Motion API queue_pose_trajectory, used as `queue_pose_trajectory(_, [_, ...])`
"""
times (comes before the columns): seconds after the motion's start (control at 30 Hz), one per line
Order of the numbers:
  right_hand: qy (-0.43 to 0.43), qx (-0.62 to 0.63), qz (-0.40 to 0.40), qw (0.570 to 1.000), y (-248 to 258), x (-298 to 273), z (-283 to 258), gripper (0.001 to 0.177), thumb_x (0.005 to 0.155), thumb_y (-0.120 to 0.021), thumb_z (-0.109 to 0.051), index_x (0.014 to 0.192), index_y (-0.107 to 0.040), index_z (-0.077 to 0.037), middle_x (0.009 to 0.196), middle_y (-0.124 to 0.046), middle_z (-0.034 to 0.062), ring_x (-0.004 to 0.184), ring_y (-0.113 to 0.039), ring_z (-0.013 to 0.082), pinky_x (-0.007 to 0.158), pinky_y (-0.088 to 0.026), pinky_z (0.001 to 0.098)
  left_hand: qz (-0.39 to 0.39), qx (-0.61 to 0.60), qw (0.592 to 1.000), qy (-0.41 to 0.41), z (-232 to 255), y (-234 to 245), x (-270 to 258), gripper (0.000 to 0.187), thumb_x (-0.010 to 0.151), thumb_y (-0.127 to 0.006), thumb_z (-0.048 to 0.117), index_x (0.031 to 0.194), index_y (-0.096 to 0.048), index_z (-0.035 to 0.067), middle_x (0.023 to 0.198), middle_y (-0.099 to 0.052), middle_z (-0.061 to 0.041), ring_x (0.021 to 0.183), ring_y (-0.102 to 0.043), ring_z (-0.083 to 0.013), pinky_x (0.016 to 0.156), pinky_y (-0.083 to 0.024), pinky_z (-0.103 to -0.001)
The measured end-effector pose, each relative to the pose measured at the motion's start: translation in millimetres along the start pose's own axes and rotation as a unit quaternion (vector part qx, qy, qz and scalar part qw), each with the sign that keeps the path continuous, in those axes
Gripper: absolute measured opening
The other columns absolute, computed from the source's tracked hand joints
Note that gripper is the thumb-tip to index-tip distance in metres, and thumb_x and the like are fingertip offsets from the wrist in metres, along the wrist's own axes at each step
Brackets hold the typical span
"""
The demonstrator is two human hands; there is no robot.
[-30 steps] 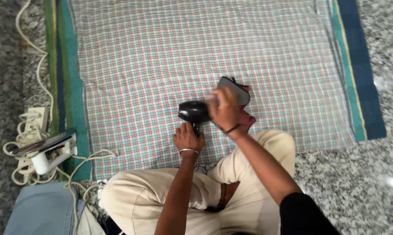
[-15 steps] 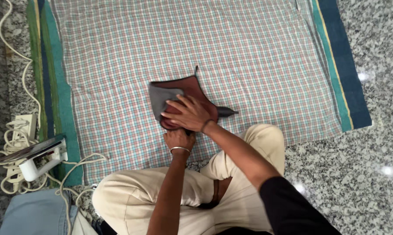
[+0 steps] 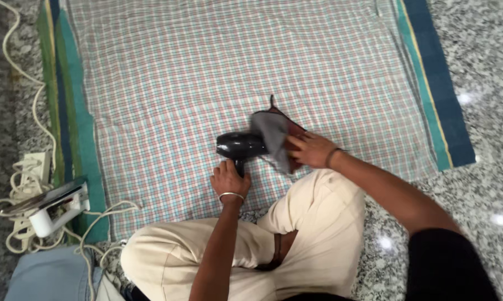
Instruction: The person sits on the floor and uses a hairdryer to dry a small piece of cloth. They hold the cloth with one hand and direct the airflow from the hairdryer onto it with the other, repeatedly flipping and adjusting the cloth to expose different areas to the heat.
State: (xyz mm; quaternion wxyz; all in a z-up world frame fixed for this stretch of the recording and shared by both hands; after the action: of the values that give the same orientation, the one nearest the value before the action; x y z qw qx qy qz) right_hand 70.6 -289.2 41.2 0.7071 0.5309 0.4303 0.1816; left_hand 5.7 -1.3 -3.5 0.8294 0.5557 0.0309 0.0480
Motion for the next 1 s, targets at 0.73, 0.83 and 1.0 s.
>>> queue_pose_trajectory(0.73, [-0.035, 0.076, 0.343, 0.935, 51, 157, -88, 0.036, 0.094, -0.062, -0.043, 0.128, -0.065, -0.029, 0.142, -0.058, 0.0036, 0.131, -0.052, 0.0308, 0.103, -0.046, 0.0504, -0.124, 0.061, 0.989, 0.060, -5, -18, 4, 0.029, 0.078, -0.072, 0.044, 0.096, -0.074, 0.021, 0.089, -0.074, -0.008, 0.087, -0.069, -0.0332, 0.081, -0.049, -0.049])
queue_pose_trajectory(0.83, [-0.064, 0.211, 0.334, 0.917, 31, 89, -70, 0.059, 0.097, -0.062, -0.042, 0.154, -0.051, -0.031, 0.159, -0.050, 0.0095, 0.140, -0.052, 0.0272, 0.103, -0.052, 0.0432, 0.023, 0.024, 0.999, 0.011, 0, -4, 2, 0.045, 0.060, -0.081, 0.045, 0.090, -0.075, 0.012, 0.103, -0.068, -0.012, 0.095, -0.063, -0.0343, 0.078, -0.049, -0.048])
queue_pose_trajectory(1.0, [-0.164, 0.124, 0.194, 0.959, -17, 40, -35, 0.071, 0.081, -0.071, -0.047, 0.141, -0.054, -0.014, 0.136, -0.055, 0.0129, 0.121, -0.062, 0.0297, 0.092, -0.055, 0.0464, 0.056, 0.009, 0.998, -0.015, 5, 0, -3, 0.049, 0.069, -0.078, 0.040, 0.107, -0.071, 0.011, 0.106, -0.064, -0.009, 0.099, -0.059, -0.0315, 0.081, -0.045, -0.050])
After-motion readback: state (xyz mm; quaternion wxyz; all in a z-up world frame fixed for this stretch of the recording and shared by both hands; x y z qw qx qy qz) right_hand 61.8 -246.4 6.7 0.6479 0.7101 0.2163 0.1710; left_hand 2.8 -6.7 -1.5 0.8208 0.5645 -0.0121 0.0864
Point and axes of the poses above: each hand's wrist, its own x-axis towards the middle knuckle, its own y-axis out of the back of the hand, z = x × y, the point moved 1 cm from there along x, towards the middle knuckle
